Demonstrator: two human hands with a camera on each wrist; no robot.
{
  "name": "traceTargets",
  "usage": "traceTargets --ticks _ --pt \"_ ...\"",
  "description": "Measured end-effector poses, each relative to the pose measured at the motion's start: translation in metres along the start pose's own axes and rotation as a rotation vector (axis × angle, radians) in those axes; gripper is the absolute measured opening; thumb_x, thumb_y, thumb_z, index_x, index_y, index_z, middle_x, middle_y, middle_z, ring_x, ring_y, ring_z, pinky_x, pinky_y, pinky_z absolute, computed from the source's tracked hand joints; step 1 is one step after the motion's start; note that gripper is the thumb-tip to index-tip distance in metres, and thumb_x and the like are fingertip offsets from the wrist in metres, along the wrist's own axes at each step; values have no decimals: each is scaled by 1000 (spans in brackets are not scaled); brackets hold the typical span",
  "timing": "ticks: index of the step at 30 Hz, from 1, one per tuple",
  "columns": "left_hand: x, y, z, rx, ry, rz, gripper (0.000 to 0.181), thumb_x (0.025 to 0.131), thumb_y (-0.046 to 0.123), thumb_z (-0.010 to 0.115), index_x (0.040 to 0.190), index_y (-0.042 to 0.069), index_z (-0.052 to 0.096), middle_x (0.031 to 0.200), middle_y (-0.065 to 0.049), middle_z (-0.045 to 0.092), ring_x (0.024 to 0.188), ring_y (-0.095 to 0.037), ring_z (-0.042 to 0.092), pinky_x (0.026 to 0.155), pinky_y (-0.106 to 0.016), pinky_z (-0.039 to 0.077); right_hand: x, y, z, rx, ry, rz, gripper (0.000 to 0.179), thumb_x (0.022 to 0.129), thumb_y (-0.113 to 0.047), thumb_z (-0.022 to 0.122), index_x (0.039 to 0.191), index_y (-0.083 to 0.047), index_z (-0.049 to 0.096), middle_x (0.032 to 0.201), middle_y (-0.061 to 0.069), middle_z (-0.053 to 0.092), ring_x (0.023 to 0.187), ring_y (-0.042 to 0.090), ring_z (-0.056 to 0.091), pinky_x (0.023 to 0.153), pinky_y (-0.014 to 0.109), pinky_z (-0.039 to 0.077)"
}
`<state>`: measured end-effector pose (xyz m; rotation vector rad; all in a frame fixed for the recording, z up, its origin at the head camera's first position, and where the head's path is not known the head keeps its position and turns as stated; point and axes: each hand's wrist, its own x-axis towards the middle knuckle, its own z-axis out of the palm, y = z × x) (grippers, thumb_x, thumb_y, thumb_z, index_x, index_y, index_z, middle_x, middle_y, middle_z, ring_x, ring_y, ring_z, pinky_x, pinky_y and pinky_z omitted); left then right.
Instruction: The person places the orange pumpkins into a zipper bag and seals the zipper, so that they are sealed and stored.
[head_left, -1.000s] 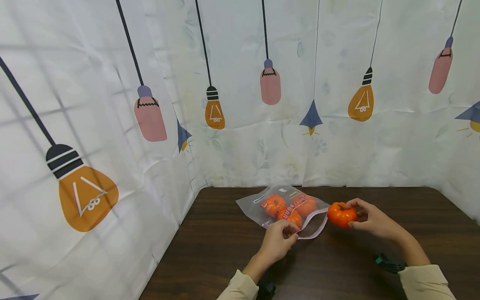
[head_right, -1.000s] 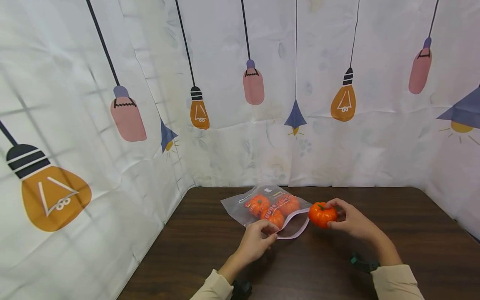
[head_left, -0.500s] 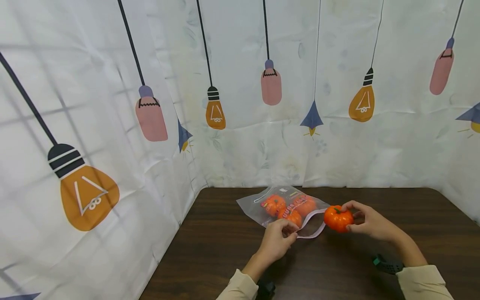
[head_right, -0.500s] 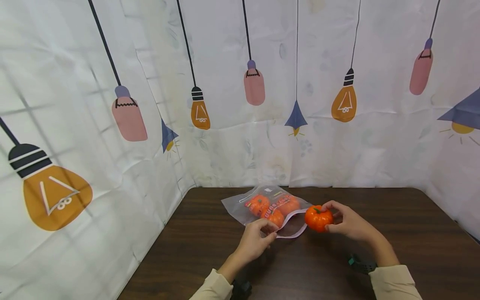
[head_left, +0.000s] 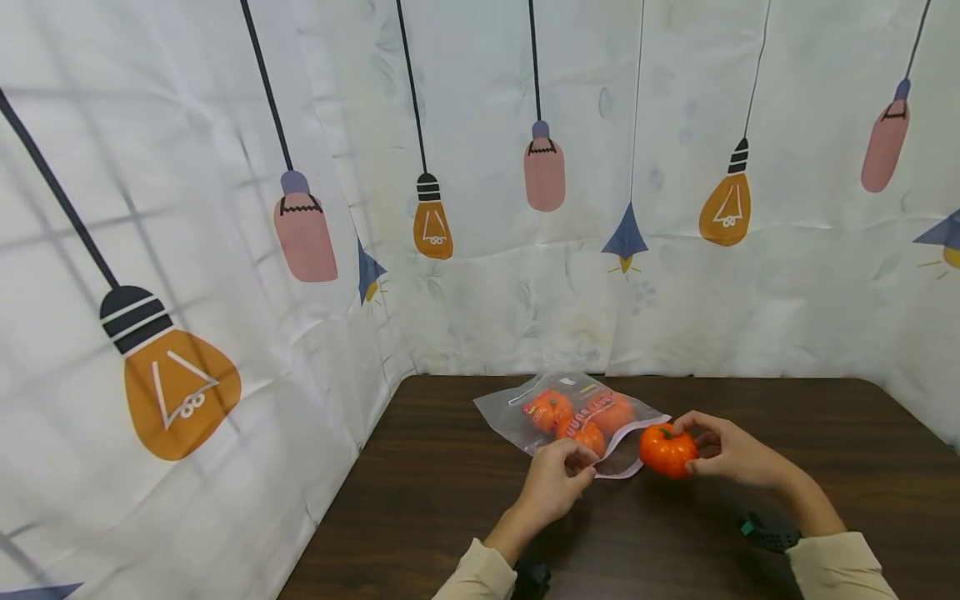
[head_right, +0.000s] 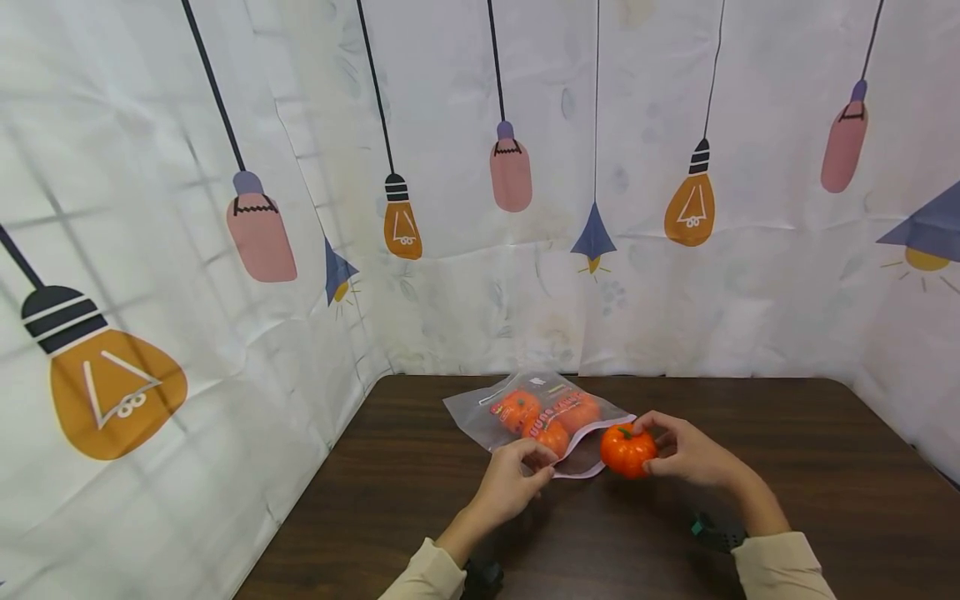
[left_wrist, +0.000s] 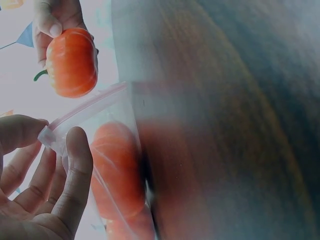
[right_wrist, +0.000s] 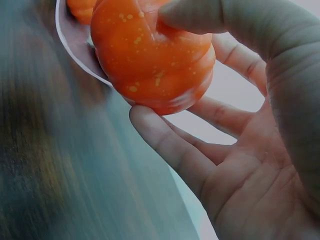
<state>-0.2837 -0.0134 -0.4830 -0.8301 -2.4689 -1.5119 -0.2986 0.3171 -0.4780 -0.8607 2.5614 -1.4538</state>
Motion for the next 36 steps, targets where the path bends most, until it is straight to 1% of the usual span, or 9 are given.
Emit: traceTargets --ticks 4,9,11,13,21,28,31,34,36 --pt "0 -1 0 -2 -2 -7 8 90 0 73 97 2 74 86 -6 72 65 6 56 55 -14 52 3 -1 5 12 -6 -7 37 90 -7 72 122 -9 54 130 9 53 96 17 66 78 30 60" --pt "0 -1 0 -7 -6 -20 8 90 0 73 97 3 74 86 -5 72 65 6 56 54 -15 52 5 -5 10 34 -36 -23 36 90 -7 72 122 -7 54 131 24 50 96 17 65 77 30 59" --pt "0 -2 0 -9 -7 -24 8 90 0 73 97 3 74 86 -5 72 65 6 56 54 -15 52 6 -5 12 45 -47 -26 36 90 -7 72 122 -6 54 131 28 49 97 17 65 77 30 59" --pt "1 -2 1 -10 -6 -25 8 89 0 73 97 3 74 86 -5 73 65 6 56 53 -15 52 7 -6 14 54 -50 -21 36 90 -7 72 122 -6 54 131 29 49 97 17 66 77 30 60" --pt "1 -2 1 -9 -6 -15 8 90 2 73 97 5 74 87 -5 73 66 5 57 54 -15 52 13 -2 23 25 -43 5 39 89 -9 74 123 -4 54 130 28 50 96 15 65 77 29 58" --pt "1 -2 0 -10 -3 -12 8 90 2 73 97 5 74 87 -5 72 66 5 57 53 -15 52 19 -2 32 13 -35 -2 40 90 -11 74 124 -4 54 131 27 50 97 12 65 77 28 58" --pt "1 -2 0 -9 -1 -7 8 90 2 73 97 6 74 87 -5 72 67 5 57 54 -15 53 20 -3 35 -3 -24 -15 40 91 -12 75 124 -3 55 130 26 52 98 15 66 78 27 59" --pt "1 -1 0 -8 2 -3 8 90 2 73 97 6 74 87 -5 72 67 5 57 54 -15 53 22 -5 37 -45 1 -26 43 92 -16 76 127 -3 55 129 25 54 99 19 66 79 28 59" --pt "1 -2 0 -6 4 3 9 90 1 73 97 5 74 88 -5 72 67 5 57 54 -15 53 24 -5 39 -72 28 -13 45 91 -18 77 128 -4 56 128 23 56 100 20 66 81 28 59"
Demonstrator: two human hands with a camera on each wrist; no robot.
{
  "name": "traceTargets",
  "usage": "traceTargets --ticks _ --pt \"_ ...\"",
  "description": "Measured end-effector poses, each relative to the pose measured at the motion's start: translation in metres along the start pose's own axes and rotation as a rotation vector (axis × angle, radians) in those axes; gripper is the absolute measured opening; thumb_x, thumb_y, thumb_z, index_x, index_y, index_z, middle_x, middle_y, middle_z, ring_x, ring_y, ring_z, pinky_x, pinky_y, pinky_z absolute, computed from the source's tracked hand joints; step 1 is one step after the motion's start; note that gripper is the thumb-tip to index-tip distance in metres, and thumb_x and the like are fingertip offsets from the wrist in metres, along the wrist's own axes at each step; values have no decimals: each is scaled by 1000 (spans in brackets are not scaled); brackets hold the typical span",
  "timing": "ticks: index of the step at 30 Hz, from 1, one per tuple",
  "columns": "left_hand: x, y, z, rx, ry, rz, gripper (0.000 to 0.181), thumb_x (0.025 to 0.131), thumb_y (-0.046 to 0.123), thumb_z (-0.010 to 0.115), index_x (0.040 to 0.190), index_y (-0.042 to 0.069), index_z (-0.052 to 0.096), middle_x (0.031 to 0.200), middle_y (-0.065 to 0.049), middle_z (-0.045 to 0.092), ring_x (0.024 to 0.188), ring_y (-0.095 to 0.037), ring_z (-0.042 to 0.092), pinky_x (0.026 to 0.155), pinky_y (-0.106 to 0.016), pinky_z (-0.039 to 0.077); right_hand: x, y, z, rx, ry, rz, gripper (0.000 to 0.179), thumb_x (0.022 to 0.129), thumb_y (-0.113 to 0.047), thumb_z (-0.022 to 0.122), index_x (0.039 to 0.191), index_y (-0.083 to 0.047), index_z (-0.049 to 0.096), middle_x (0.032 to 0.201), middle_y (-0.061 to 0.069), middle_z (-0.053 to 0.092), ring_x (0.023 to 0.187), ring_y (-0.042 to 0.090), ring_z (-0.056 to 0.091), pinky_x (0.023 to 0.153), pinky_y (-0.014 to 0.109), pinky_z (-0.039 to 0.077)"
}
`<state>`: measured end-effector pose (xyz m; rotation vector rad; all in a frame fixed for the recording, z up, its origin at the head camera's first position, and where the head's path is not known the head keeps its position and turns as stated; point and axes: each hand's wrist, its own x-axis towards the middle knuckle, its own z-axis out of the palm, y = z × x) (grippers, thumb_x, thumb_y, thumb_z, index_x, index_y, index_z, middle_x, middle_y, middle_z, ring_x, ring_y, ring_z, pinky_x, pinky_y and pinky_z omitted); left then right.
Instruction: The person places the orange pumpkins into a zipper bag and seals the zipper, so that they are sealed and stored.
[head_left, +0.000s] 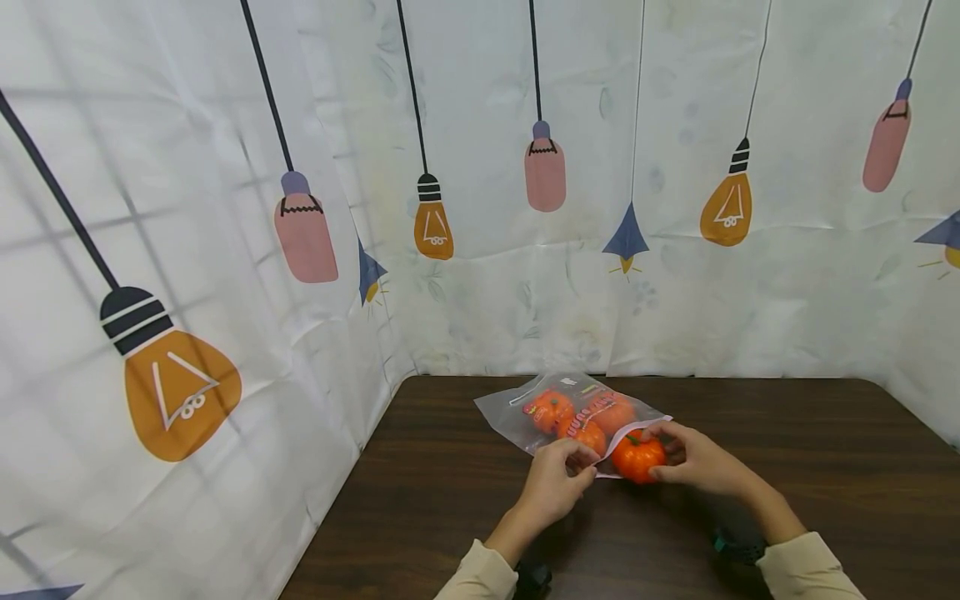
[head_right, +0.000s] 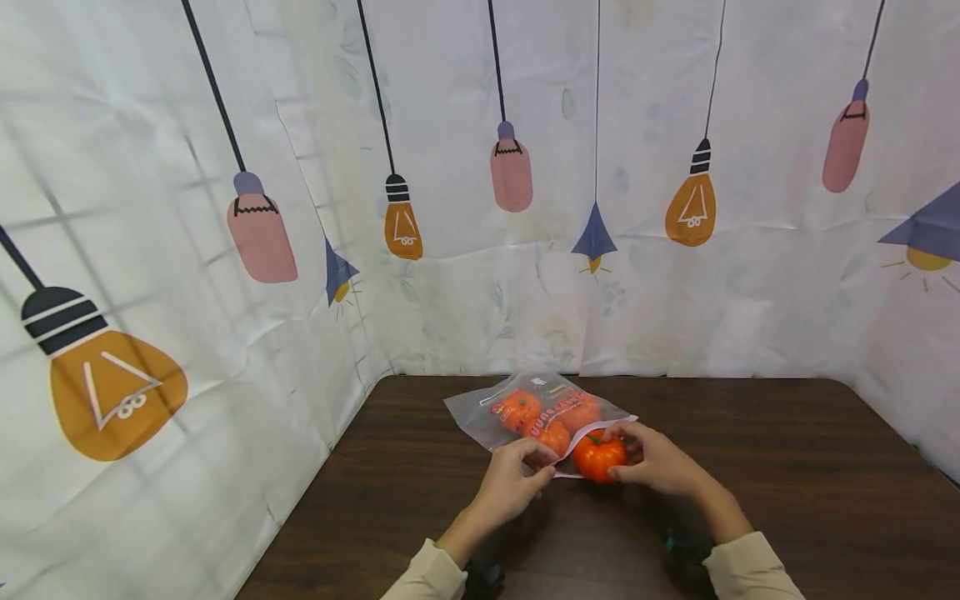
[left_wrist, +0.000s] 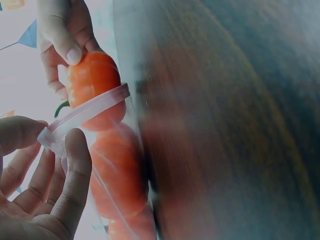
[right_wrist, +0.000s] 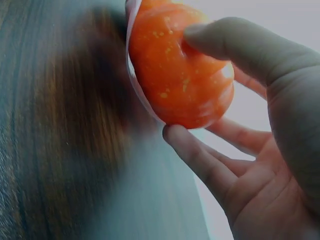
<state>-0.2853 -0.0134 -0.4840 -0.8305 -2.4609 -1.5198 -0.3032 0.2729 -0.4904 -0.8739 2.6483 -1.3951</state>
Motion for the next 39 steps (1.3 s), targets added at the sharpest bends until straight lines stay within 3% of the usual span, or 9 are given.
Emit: traceTargets --ticks 8,17,24,32,39 --pt "0 -2 1 10 4 14 9 89 0 73 97 5 74 88 -5 72 67 6 57 54 -14 52 4 3 8 -97 85 69 51 88 -27 81 128 -5 57 127 19 62 95 17 70 78 23 58" --pt "0 -1 2 9 1 17 9 89 0 74 97 3 74 87 -6 72 67 6 57 54 -14 52 5 -5 17 -262 222 241 59 83 -41 84 122 -8 54 122 22 67 96 26 68 79 41 56" --pt "0 -3 4 25 3 31 9 88 -1 74 96 4 74 87 -6 73 67 6 57 55 -13 52 6 -11 21 -333 282 283 63 81 -43 85 116 -1 54 113 19 62 93 25 60 75 38 51" --pt "0 -3 4 43 7 47 9 88 0 74 95 6 75 87 -4 73 70 7 57 61 -15 54 5 -13 22 -302 275 367 59 82 -46 83 105 -3 49 85 6 53 69 18 48 59 29 38" --pt "0 -2 3 75 18 81 9 87 1 75 94 7 75 85 -2 74 73 8 57 68 -19 57 5 -15 24 -286 264 335 43 86 -36 81 102 -5 55 83 2 62 68 15 53 59 27 42"
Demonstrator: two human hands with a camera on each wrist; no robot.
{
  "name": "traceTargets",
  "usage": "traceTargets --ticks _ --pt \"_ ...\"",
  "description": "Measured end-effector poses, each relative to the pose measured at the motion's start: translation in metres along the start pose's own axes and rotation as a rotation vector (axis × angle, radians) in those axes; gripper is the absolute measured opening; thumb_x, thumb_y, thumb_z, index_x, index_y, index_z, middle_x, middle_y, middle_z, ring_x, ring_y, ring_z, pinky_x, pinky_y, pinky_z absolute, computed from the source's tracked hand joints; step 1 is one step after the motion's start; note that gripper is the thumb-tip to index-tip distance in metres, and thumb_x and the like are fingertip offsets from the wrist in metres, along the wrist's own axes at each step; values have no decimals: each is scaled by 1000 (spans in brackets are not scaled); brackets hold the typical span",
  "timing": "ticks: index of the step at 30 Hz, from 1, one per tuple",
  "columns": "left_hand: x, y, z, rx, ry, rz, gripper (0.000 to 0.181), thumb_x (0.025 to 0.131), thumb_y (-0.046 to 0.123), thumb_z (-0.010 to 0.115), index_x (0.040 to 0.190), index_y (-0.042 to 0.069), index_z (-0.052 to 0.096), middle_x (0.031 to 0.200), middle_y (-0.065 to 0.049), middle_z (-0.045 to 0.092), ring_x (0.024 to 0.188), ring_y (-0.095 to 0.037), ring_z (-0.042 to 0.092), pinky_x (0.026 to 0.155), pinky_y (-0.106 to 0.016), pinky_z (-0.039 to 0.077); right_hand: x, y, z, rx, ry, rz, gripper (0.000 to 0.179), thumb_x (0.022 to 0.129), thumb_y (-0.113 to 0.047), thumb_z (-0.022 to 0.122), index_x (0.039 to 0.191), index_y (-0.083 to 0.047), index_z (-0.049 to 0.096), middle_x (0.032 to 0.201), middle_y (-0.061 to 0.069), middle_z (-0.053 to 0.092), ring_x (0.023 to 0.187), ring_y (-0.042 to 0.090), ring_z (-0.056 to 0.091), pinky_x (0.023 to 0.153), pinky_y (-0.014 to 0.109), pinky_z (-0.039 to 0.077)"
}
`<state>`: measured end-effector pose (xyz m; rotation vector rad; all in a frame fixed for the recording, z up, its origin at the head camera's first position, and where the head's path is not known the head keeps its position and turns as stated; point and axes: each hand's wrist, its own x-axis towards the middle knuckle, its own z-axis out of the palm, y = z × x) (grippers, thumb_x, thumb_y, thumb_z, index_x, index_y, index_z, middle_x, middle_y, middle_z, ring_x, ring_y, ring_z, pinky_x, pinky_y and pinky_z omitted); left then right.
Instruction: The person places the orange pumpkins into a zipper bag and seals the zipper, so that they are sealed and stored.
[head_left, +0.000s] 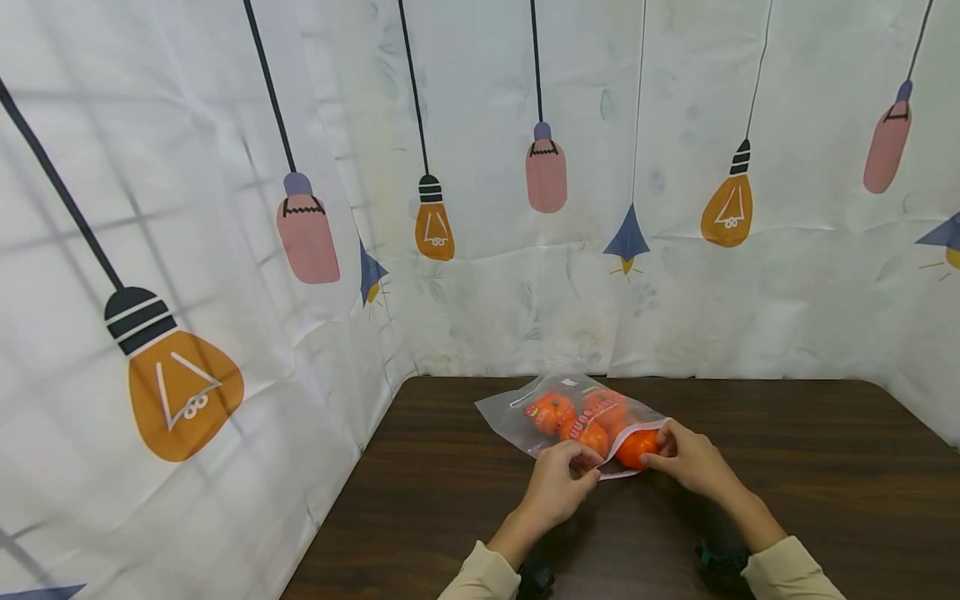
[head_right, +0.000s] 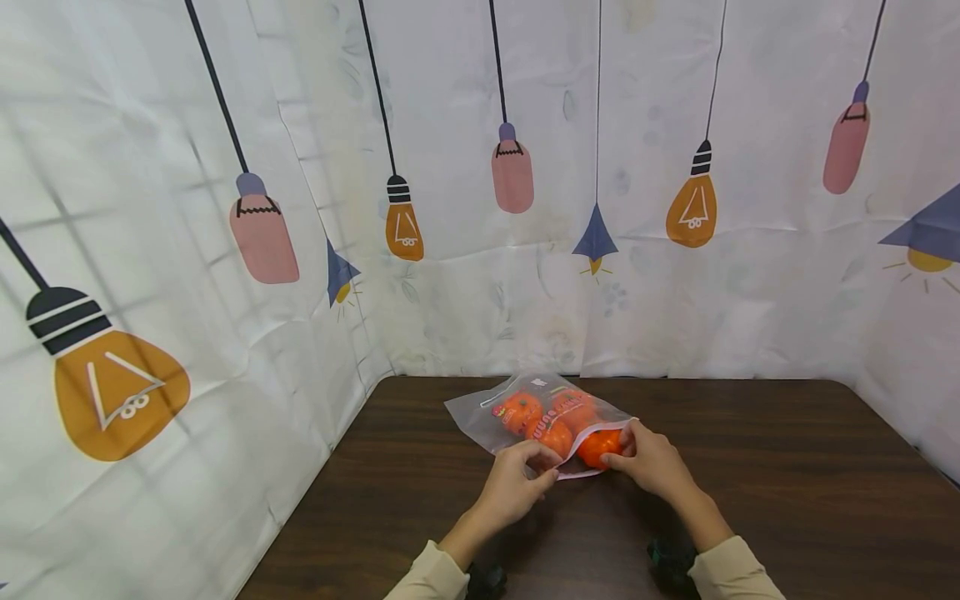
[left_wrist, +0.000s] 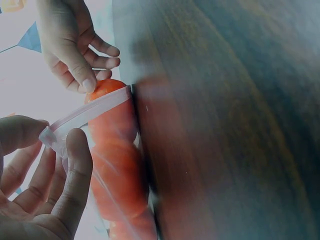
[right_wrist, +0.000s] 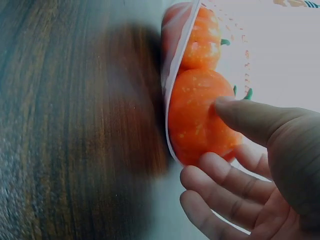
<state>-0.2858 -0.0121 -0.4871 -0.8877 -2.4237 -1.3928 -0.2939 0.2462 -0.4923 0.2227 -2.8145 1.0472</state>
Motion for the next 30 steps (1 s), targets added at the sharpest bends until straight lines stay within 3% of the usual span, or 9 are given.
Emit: traceTargets --ticks 5,12,21,30 --pt "0 0 0 4 2 0 9 87 1 75 94 7 75 85 -2 74 73 8 57 67 -19 57 1 0 0 18 -5 -19 35 88 -28 80 102 -4 59 86 2 68 73 13 58 63 27 48" --pt "1 0 0 2 1 -4 9 87 1 75 94 5 75 85 -2 74 73 8 57 67 -17 56 4 1 1 54 -34 -47 37 91 -27 77 114 0 65 98 6 73 88 17 68 73 31 56" --pt "1 -1 1 19 0 1 9 87 1 75 94 8 75 85 -1 74 72 8 56 67 -16 55 5 -2 5 173 -88 -23 29 93 -20 75 110 0 63 90 6 72 73 16 65 59 27 51" --pt "1 1 0 20 -9 -19 9 88 3 75 95 8 76 87 -2 75 72 8 56 68 -15 55 4 -1 5 190 -123 -114 36 94 -19 73 121 3 63 104 9 72 90 17 69 71 23 55"
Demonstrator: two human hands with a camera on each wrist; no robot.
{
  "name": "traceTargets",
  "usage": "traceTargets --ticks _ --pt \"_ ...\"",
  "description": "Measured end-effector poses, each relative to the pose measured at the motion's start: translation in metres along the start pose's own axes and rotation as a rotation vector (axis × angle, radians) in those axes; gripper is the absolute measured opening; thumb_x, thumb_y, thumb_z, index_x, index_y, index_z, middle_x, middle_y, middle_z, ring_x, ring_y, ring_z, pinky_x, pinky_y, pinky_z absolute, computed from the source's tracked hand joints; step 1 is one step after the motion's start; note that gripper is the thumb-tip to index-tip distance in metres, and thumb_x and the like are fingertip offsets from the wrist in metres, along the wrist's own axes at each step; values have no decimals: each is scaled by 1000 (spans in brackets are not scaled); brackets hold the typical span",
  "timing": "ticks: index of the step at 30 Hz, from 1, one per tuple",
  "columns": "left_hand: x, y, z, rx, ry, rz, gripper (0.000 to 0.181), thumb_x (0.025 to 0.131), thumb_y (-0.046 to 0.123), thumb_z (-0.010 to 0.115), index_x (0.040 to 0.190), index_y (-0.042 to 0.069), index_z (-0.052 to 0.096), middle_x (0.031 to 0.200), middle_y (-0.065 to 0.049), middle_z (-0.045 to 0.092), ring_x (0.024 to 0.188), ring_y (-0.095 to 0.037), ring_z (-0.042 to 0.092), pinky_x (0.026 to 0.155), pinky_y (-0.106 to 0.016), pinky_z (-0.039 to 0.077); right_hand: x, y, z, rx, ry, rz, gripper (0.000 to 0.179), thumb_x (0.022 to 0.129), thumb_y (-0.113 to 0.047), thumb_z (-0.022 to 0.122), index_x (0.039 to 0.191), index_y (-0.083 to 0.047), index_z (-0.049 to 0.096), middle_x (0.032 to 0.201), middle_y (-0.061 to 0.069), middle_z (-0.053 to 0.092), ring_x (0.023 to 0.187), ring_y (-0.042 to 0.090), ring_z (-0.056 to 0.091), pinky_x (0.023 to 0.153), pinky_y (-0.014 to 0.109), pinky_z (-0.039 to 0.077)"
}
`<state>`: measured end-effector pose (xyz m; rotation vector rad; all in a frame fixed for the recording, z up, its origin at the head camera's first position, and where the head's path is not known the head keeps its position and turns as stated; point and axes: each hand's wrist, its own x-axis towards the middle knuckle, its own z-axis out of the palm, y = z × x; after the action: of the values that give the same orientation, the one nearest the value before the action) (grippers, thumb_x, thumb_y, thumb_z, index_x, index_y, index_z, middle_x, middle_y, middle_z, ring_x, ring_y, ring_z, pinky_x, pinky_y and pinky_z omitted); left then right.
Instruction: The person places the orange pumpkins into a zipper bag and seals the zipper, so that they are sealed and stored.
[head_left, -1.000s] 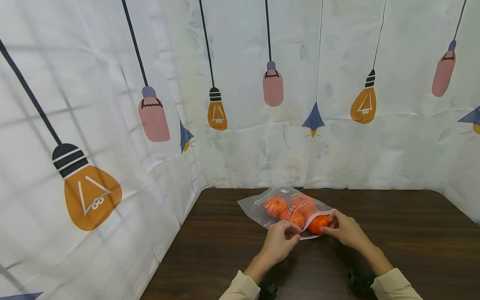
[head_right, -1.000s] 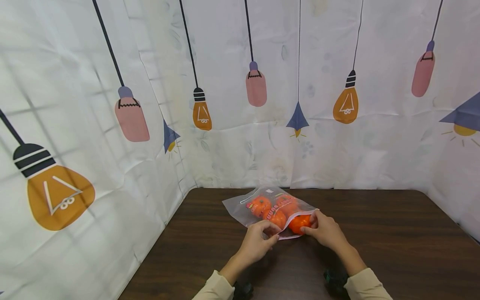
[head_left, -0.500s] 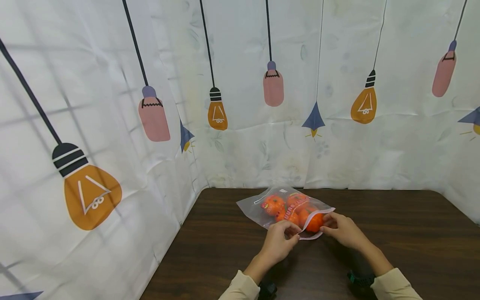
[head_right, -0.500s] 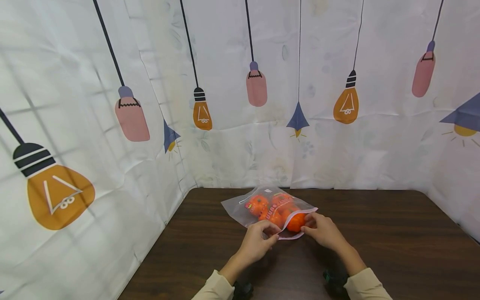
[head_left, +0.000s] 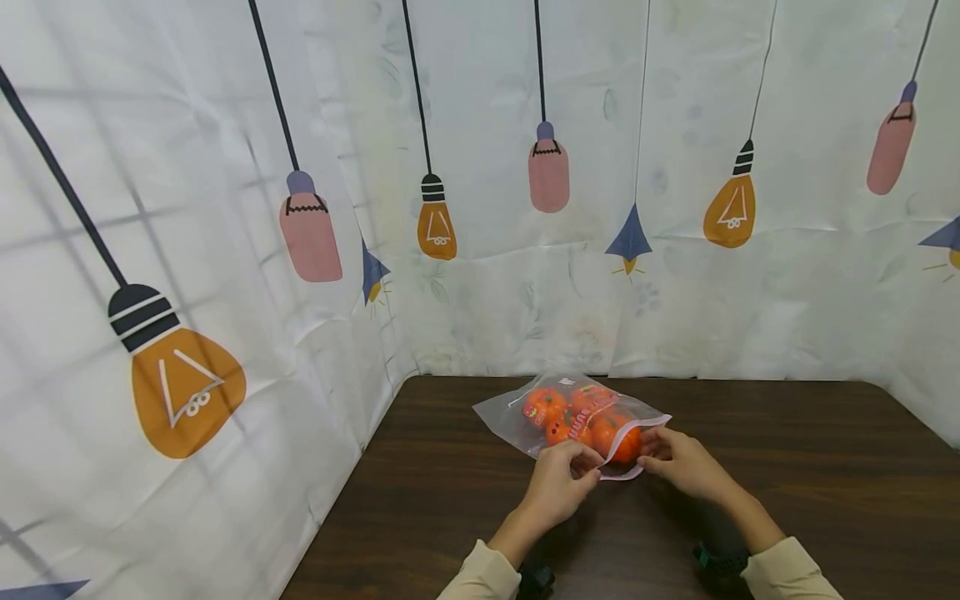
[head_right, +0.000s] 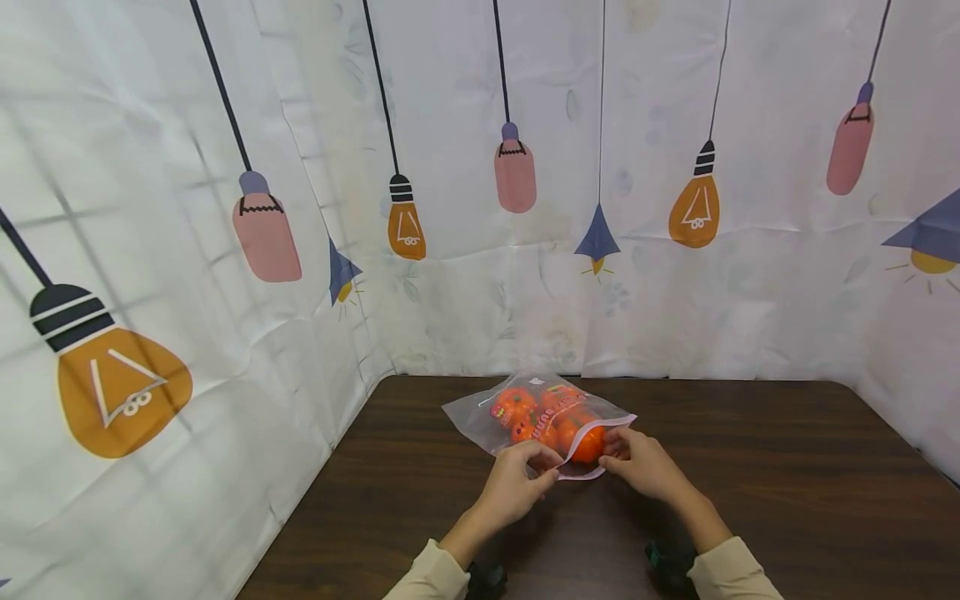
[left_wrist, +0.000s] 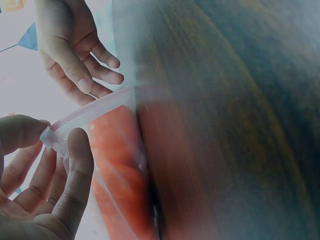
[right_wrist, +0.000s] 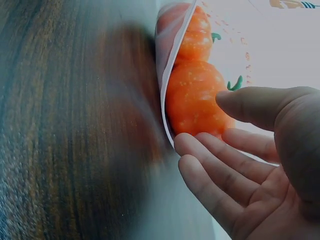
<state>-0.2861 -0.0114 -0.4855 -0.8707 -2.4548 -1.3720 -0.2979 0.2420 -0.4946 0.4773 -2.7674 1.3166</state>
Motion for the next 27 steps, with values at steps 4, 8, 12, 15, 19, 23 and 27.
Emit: traceTargets --ticks 4,8,12,15,19,23,27 --pt "0 2 -1 -1 -5 2 10 88 2 75 95 8 76 87 -3 75 72 8 56 68 -18 56 1 1 0 -42 -22 -18 38 94 -22 73 124 0 63 107 9 71 90 15 67 72 24 54" --pt "-1 2 -1 -4 -7 8 10 88 1 75 95 7 76 86 -3 76 72 8 56 67 -20 58 1 2 1 -56 -65 -37 44 95 -24 72 130 0 61 107 10 70 87 12 64 69 25 52" --pt "0 2 -1 0 -9 11 10 87 1 75 95 8 76 86 -2 76 72 8 57 67 -20 57 0 3 2 -37 -100 -63 50 97 -25 70 136 2 56 105 11 68 85 9 62 66 25 50" --pt "0 2 -1 3 -13 11 10 88 2 75 95 8 76 86 -1 75 72 8 57 66 -18 56 -1 3 4 -15 -104 -80 52 97 -25 69 137 4 54 109 12 65 85 7 61 66 25 50" --pt "0 1 -1 7 -13 14 10 88 2 75 95 8 76 86 -1 75 72 7 57 67 -17 56 0 4 7 10 -108 -92 56 97 -25 70 139 7 51 106 12 62 81 5 58 65 24 49" --pt "0 2 -1 15 -15 19 10 87 2 75 95 8 76 85 -1 75 72 8 57 67 -15 55 0 4 9 23 -118 -97 61 97 -23 70 143 10 46 100 9 62 76 3 56 62 25 48" --pt "0 2 0 24 -19 24 10 87 2 75 96 8 76 85 -1 75 72 8 57 67 -13 53 0 3 11 26 -118 -110 63 97 -21 69 144 11 43 102 11 63 76 3 56 62 25 48"
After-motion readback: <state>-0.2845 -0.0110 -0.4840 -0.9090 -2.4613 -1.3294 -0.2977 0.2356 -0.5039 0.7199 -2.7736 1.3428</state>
